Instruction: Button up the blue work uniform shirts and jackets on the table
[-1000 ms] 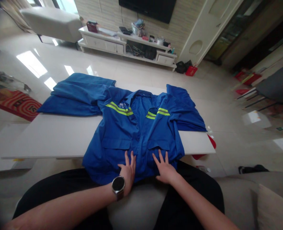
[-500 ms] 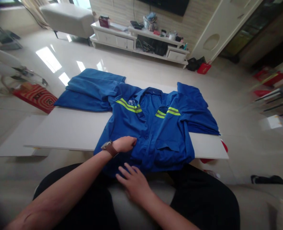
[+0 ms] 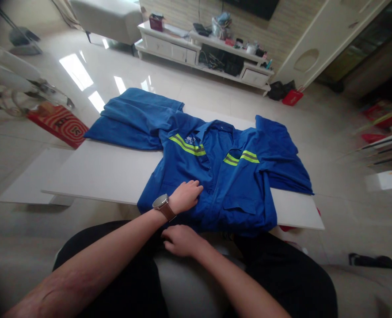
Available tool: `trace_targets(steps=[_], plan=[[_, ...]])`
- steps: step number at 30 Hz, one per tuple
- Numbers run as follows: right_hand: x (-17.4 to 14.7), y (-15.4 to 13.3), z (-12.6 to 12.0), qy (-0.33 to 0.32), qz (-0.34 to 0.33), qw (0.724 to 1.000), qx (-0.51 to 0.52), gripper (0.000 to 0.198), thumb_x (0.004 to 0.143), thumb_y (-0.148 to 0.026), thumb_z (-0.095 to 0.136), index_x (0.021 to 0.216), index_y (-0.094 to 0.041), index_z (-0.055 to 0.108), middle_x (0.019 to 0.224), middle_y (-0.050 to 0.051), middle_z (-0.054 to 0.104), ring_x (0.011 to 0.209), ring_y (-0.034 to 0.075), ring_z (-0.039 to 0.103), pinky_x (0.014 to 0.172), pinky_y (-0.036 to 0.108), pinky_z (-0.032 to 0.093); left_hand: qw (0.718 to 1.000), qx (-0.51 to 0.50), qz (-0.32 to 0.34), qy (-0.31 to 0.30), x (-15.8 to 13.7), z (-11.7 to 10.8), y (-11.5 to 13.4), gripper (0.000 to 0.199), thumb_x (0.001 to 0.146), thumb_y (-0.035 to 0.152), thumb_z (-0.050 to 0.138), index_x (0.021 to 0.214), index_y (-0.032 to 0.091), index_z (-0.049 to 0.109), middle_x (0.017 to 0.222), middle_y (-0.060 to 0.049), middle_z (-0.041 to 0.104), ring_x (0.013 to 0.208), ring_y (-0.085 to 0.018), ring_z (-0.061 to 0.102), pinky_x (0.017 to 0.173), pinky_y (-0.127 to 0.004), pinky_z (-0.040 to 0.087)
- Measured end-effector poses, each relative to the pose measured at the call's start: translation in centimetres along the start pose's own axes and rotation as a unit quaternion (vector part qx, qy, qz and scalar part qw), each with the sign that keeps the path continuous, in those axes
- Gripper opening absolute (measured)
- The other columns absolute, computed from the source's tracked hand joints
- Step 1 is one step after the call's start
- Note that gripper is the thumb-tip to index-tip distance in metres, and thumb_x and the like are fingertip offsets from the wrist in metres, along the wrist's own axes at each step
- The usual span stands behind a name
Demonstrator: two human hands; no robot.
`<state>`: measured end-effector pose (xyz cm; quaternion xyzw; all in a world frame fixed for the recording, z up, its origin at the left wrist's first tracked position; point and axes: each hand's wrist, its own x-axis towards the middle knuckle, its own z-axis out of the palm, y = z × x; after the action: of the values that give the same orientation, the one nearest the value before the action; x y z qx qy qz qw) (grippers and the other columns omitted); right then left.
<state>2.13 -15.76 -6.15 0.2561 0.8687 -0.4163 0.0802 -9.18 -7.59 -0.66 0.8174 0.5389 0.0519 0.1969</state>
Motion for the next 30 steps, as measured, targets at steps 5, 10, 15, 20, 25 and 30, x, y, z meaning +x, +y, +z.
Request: trace_targets(steps=[5,10,15,20,25,30], plan=[[-5.3,1.3,-10.9,0.097,0.041,0.994,-0.013,0.022,0.095,-0.019,0.054,0.102,-0.019,0.075,0.099,0.004,0.075,0.088,0.017,0.067,0.083,0.027,0.048,1.0,-0.005,0.017,0.002,0.6,0.2,0.8,0.018,0.092,0.018,0.054,0.101,0.017,0.07,0.113,-0.012,0.068,0.111,-0.028,0.061,0.092,-0.039,0.05],[-6.3,6.1,-15.5,0.179,0.121,0.965,-0.15,0.034,0.092,-0.012,0.053,0.12,-0.02,0.071,0.128,0.007,0.066,0.106,0.017,0.064,0.094,0.028,0.046,0.999,-0.015,-0.027,-0.034,2.1,0.6,1.2,0.027,0.094,0.02,0.05,0.109,0.016,0.072,0.107,-0.013,0.073,0.1,-0.026,0.069,0.087,-0.036,0.053],[-6.7,9.2,-15.2,0.127,0.152,0.966,-0.166,0.029,0.096,-0.012,0.049,0.113,-0.018,0.072,0.114,0.008,0.065,0.098,0.017,0.064,0.088,0.025,0.045,0.997,-0.017,-0.057,-0.041,3.7,1.4,1.1,0.021,0.092,0.025,0.055,0.102,0.018,0.072,0.106,-0.012,0.074,0.099,-0.026,0.071,0.086,-0.035,0.054],[-8.0,8.8,-16.2,0.136,0.132,0.968,-0.166,0.02,0.094,-0.011,0.051,0.093,-0.017,0.071,0.104,0.006,0.061,0.086,0.014,0.061,0.078,0.025,0.042,0.986,-0.068,-0.141,-0.052,5.9,1.5,2.5,0.023,0.09,0.036,0.057,0.097,0.019,0.072,0.101,-0.013,0.076,0.097,-0.029,0.073,0.082,-0.036,0.054],[-8.5,7.7,-17.1,0.158,0.12,0.97,-0.14,0.019,0.094,-0.009,0.051,0.086,-0.016,0.067,0.097,0.006,0.06,0.082,0.014,0.058,0.076,0.025,0.041,0.954,-0.16,-0.226,-0.117,7.9,1.6,3.3,0.033,0.083,0.049,0.064,0.081,0.016,0.071,0.077,-0.013,0.075,0.085,-0.029,0.073,0.07,-0.03,0.051],[-9.6,8.8,-16.2,0.196,0.108,0.969,-0.105,0.018,0.095,-0.012,0.051,0.091,-0.017,0.068,0.101,0.006,0.061,0.087,0.014,0.06,0.081,0.025,0.042,0.874,-0.409,-0.215,-0.153,7.9,3.3,2.5,0.02,0.077,0.034,0.064,0.072,0.015,0.066,0.057,-0.002,0.064,0.055,-0.014,0.058,0.051,-0.023,0.037]])
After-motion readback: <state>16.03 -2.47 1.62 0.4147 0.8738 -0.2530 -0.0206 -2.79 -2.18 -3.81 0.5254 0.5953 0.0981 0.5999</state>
